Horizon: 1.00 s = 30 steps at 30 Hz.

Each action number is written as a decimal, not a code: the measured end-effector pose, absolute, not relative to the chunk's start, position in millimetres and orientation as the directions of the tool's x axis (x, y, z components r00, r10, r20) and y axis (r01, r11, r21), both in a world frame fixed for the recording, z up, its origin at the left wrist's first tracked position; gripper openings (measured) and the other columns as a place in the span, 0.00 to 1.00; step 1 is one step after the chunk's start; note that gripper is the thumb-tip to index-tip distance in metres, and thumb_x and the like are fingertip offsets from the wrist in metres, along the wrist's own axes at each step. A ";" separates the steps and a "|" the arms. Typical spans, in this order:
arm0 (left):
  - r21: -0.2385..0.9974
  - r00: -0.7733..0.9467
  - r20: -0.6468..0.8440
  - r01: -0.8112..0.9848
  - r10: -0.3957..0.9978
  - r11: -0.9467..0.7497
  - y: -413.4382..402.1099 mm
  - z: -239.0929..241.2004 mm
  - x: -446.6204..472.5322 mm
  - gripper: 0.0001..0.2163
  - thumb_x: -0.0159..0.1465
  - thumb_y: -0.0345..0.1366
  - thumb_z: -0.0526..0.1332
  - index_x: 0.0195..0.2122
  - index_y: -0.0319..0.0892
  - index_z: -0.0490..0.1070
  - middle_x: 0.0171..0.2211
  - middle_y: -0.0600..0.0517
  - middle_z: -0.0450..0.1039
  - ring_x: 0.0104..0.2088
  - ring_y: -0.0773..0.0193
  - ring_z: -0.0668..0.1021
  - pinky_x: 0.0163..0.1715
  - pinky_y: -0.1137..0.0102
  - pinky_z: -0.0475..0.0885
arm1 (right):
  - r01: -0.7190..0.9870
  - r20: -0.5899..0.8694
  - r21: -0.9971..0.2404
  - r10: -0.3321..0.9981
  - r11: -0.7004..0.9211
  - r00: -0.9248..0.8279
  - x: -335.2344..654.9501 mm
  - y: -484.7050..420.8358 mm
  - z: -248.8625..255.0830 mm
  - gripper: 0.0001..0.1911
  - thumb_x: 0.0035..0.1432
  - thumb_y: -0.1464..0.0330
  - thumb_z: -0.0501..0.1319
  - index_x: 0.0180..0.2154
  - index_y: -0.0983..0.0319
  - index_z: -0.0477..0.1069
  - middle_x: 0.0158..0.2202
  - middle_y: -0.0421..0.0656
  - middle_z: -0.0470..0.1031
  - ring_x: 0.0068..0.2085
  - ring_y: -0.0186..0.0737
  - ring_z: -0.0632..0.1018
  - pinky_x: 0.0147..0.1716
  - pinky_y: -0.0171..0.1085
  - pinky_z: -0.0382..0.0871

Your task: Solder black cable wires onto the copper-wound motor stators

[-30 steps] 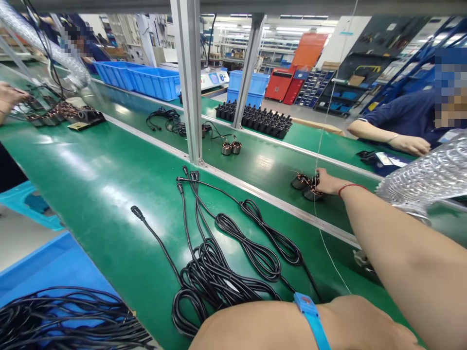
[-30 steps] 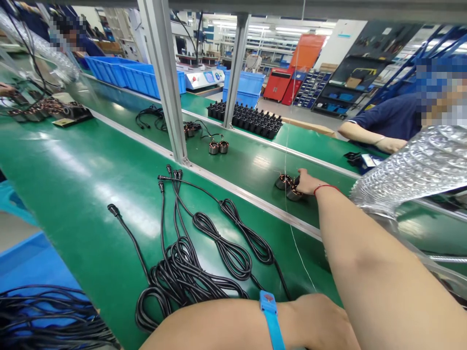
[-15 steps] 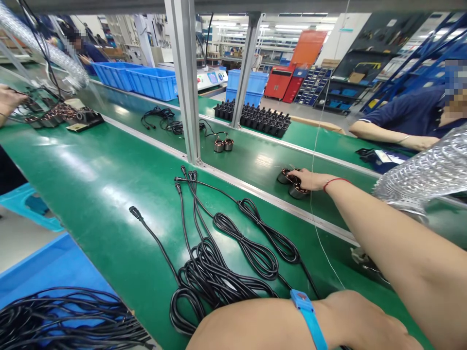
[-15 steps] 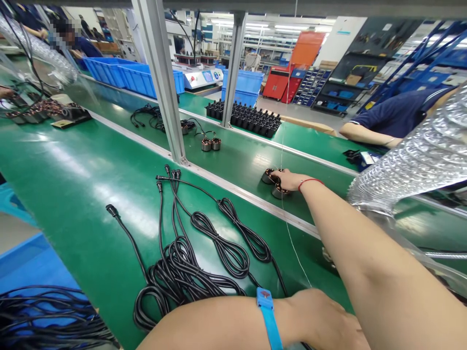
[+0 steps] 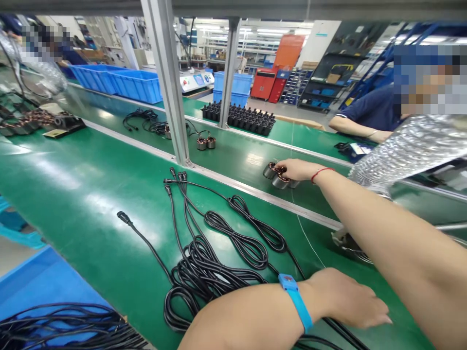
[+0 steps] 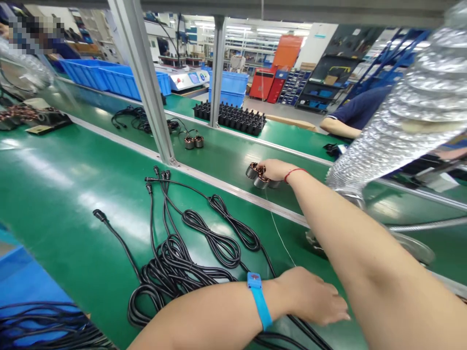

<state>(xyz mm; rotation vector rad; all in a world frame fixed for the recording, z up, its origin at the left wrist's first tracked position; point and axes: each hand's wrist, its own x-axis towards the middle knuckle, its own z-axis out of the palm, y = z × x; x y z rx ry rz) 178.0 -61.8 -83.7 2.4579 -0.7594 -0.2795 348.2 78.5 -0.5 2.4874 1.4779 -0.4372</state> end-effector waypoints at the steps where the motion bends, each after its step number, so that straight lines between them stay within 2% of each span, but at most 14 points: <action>1: 0.529 0.827 -0.033 -0.462 -0.561 -0.712 -62.6 -82.7 175.8 0.15 0.71 0.40 0.49 0.43 0.43 0.74 0.48 0.51 0.78 0.47 0.61 0.80 0.33 0.69 0.73 | 0.885 -0.354 0.015 0.825 -0.465 0.440 342.8 71.7 12.1 0.17 0.59 0.72 0.59 0.51 0.61 0.72 0.43 0.43 0.78 0.41 0.40 0.79 0.39 0.37 0.74; 4: 0.408 0.841 0.025 -0.502 -0.540 -0.763 -63.8 -79.8 166.9 0.16 0.72 0.41 0.47 0.44 0.43 0.74 0.44 0.51 0.79 0.44 0.64 0.81 0.30 0.73 0.71 | 0.894 -0.309 -0.019 0.853 -0.449 0.421 325.1 38.7 51.6 0.23 0.56 0.75 0.56 0.53 0.58 0.71 0.43 0.40 0.79 0.38 0.39 0.79 0.36 0.37 0.73; 8: 0.271 0.782 0.154 -0.621 -0.604 -0.736 -67.2 -81.0 156.2 0.16 0.72 0.42 0.48 0.41 0.43 0.75 0.39 0.51 0.79 0.41 0.64 0.81 0.24 0.73 0.67 | 0.898 -0.205 -0.019 0.880 -0.440 0.428 299.8 -41.6 95.1 0.24 0.56 0.72 0.56 0.55 0.58 0.71 0.52 0.42 0.75 0.47 0.45 0.77 0.46 0.44 0.72; 10: 0.210 0.741 0.195 -0.671 -0.642 -0.711 -71.6 -83.3 152.5 0.17 0.72 0.42 0.48 0.40 0.42 0.75 0.36 0.50 0.79 0.39 0.63 0.81 0.23 0.72 0.67 | 0.933 -0.135 0.005 0.924 -0.359 0.356 286.6 -93.6 108.4 0.23 0.56 0.70 0.55 0.53 0.58 0.72 0.52 0.43 0.75 0.49 0.46 0.76 0.49 0.47 0.71; 12: 0.167 0.706 0.211 -0.708 -0.676 -0.686 -77.5 -85.3 149.3 0.17 0.72 0.41 0.47 0.39 0.41 0.75 0.34 0.49 0.78 0.36 0.62 0.81 0.23 0.71 0.68 | 0.929 -0.148 -0.024 0.921 -0.368 0.361 272.3 -146.8 113.4 0.22 0.55 0.68 0.57 0.52 0.53 0.74 0.53 0.42 0.74 0.50 0.48 0.76 0.50 0.50 0.71; 16: 0.195 0.710 0.148 -0.703 -0.689 -0.683 -85.2 -87.6 145.4 0.15 0.71 0.40 0.50 0.37 0.41 0.74 0.32 0.49 0.78 0.32 0.62 0.80 0.25 0.70 0.70 | 0.898 -0.217 -0.169 0.904 -0.405 0.367 246.3 -235.9 92.7 0.22 0.55 0.68 0.57 0.50 0.44 0.75 0.55 0.37 0.73 0.54 0.51 0.76 0.50 0.49 0.75; 19: 0.288 0.842 0.054 -0.527 -0.536 -0.799 -80.8 -90.7 148.1 0.14 0.69 0.42 0.53 0.35 0.42 0.74 0.34 0.49 0.79 0.32 0.62 0.80 0.29 0.71 0.72 | 0.891 -0.222 -0.201 0.905 -0.408 0.364 236.8 -277.0 54.4 0.24 0.56 0.70 0.55 0.50 0.42 0.74 0.56 0.36 0.74 0.54 0.50 0.77 0.49 0.46 0.77; 22: 0.300 0.933 0.033 -0.351 -0.358 -0.887 -72.0 -94.4 153.1 0.16 0.71 0.40 0.49 0.37 0.41 0.74 0.38 0.46 0.79 0.37 0.59 0.81 0.34 0.68 0.73 | 0.904 -0.192 -0.176 0.914 -0.390 0.357 234.8 -297.2 12.8 0.25 0.57 0.72 0.54 0.52 0.46 0.73 0.57 0.38 0.73 0.56 0.49 0.76 0.49 0.44 0.76; 24: 0.286 0.952 0.033 -0.301 -0.305 -0.910 -68.8 -96.1 155.2 0.16 0.71 0.39 0.47 0.38 0.40 0.74 0.39 0.46 0.79 0.39 0.58 0.80 0.36 0.68 0.73 | 0.923 -0.181 -0.105 0.920 -0.371 0.349 236.5 -303.8 -8.8 0.25 0.56 0.74 0.53 0.52 0.48 0.73 0.56 0.41 0.73 0.51 0.47 0.79 0.43 0.42 0.78; 27: 0.278 0.962 0.028 -0.270 -0.273 -0.922 -69.9 -97.8 155.7 0.16 0.71 0.38 0.47 0.38 0.41 0.74 0.38 0.49 0.79 0.40 0.61 0.79 0.38 0.70 0.72 | 0.937 -0.160 0.063 0.924 -0.343 0.348 245.5 -313.7 -27.3 0.26 0.54 0.78 0.52 0.48 0.49 0.74 0.51 0.42 0.76 0.32 0.40 0.81 0.28 0.37 0.72; 30: 0.273 0.967 0.026 -0.251 -0.254 -0.929 -73.6 -99.7 155.2 0.15 0.71 0.39 0.48 0.36 0.42 0.74 0.36 0.50 0.78 0.39 0.64 0.78 0.38 0.72 0.71 | 0.932 -0.114 0.117 0.928 -0.342 0.355 263.4 -331.7 -35.0 0.28 0.50 0.82 0.51 0.45 0.52 0.75 0.47 0.44 0.76 0.27 0.38 0.78 0.24 0.36 0.66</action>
